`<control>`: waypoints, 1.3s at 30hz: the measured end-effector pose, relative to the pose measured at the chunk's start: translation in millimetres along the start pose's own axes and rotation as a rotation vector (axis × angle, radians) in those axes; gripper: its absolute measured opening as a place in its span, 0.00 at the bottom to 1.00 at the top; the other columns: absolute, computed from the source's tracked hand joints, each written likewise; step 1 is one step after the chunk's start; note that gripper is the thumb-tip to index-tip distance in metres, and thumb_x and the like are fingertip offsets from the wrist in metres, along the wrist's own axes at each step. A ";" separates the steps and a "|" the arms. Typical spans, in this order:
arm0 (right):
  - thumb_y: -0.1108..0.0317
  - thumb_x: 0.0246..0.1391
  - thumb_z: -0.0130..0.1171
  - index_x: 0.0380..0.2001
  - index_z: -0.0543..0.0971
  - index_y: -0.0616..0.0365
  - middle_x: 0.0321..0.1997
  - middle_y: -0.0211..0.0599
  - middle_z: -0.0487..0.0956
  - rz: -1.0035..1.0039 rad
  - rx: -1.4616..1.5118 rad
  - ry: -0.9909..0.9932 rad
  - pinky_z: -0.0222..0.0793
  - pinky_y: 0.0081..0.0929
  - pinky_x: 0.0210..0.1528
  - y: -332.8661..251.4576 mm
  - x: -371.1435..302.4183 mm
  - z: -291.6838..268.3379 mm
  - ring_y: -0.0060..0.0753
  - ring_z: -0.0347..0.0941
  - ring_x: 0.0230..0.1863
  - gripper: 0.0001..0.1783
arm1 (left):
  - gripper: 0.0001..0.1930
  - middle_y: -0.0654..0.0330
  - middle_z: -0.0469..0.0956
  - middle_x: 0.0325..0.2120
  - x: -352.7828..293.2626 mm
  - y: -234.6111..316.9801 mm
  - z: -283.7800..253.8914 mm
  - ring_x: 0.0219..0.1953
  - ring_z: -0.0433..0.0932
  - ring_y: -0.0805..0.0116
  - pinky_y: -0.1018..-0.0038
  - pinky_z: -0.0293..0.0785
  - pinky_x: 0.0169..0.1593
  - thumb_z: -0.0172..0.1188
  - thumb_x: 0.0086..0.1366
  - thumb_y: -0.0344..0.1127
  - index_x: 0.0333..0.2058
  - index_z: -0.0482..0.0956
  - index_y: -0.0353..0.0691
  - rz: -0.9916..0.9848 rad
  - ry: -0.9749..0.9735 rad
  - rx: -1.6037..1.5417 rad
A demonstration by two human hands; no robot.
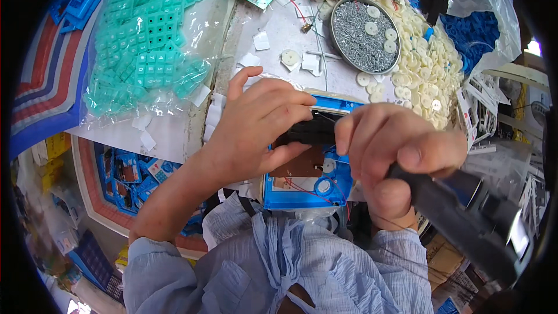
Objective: Assembling a blue electronic device by placing buttons, a circuit board, and securing parts with an electric screwdriver.
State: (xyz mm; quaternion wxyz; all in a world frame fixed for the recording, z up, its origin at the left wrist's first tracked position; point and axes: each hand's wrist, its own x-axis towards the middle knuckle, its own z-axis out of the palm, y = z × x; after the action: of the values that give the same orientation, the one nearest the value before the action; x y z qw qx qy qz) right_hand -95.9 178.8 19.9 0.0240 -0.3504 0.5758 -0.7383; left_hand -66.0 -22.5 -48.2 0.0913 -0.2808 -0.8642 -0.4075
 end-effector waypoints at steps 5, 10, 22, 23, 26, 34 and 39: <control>0.57 0.59 0.71 0.44 0.68 0.46 0.22 0.27 0.74 -0.060 -0.072 0.004 0.73 0.34 0.29 -0.4 -5.8 4.3 0.28 0.70 0.20 0.20 | 0.25 0.68 0.82 0.50 -3.6 -5.1 4.4 0.53 0.77 0.61 0.47 0.50 0.68 0.74 0.47 0.38 0.46 0.79 0.48 0.002 -0.023 -0.053; 0.57 0.60 0.70 0.44 0.68 0.46 0.22 0.27 0.73 -0.063 -0.140 0.021 0.73 0.34 0.29 1.1 -8.3 9.2 0.28 0.70 0.20 0.20 | 0.24 0.67 0.82 0.50 -5.4 -7.7 5.9 0.52 0.77 0.60 0.45 0.51 0.67 0.73 0.47 0.38 0.46 0.79 0.48 0.002 -0.022 -0.065; 0.60 0.62 0.66 0.50 0.68 0.48 0.23 0.28 0.72 -0.112 -0.122 0.034 0.72 0.31 0.29 1.8 -5.1 0.5 0.26 0.69 0.22 0.20 | 0.23 0.67 0.82 0.50 -7.7 -6.2 6.1 0.53 0.76 0.61 0.44 0.52 0.67 0.75 0.48 0.36 0.44 0.79 0.46 0.007 -0.010 -0.084; 0.57 0.64 0.65 0.50 0.68 0.46 0.23 0.26 0.71 -0.099 -0.126 0.053 0.72 0.29 0.29 -1.0 -3.7 1.8 0.24 0.68 0.22 0.19 | 0.23 0.67 0.82 0.50 -7.2 -5.9 5.6 0.53 0.76 0.60 0.44 0.52 0.67 0.75 0.48 0.36 0.44 0.79 0.46 0.008 -0.013 -0.080; 0.53 0.65 0.64 0.50 0.69 0.44 0.23 0.23 0.71 -0.068 -0.101 0.045 0.70 0.26 0.29 -7.6 -0.5 -0.8 0.22 0.67 0.22 0.19 | 0.23 0.66 0.82 0.50 -6.0 -5.5 4.7 0.52 0.76 0.60 0.45 0.53 0.66 0.75 0.48 0.36 0.43 0.78 0.45 0.014 -0.024 -0.074; 0.53 0.66 0.62 0.53 0.70 0.42 0.24 0.21 0.71 -0.018 -0.028 0.025 0.69 0.23 0.30 -19.2 3.9 -10.4 0.18 0.64 0.22 0.18 | 0.25 0.64 0.81 0.51 -4.4 -4.2 4.1 0.54 0.74 0.58 0.47 0.55 0.65 0.75 0.47 0.36 0.45 0.76 0.46 0.033 -0.040 -0.053; 0.53 0.66 0.62 0.53 0.70 0.42 0.23 0.21 0.71 -0.031 -0.010 0.038 0.69 0.24 0.30 -21.6 5.4 -13.9 0.19 0.64 0.23 0.18 | 0.26 0.64 0.81 0.51 -4.5 -1.2 -0.1 0.54 0.74 0.58 0.46 0.53 0.67 0.75 0.49 0.37 0.48 0.76 0.46 -0.003 -0.040 -0.075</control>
State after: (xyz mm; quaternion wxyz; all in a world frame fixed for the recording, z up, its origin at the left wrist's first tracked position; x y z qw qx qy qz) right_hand -99.6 195.3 40.1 -0.0003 -0.3452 0.5744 -0.7422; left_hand -62.8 -25.0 -50.7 0.0628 -0.2907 -0.8503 -0.4342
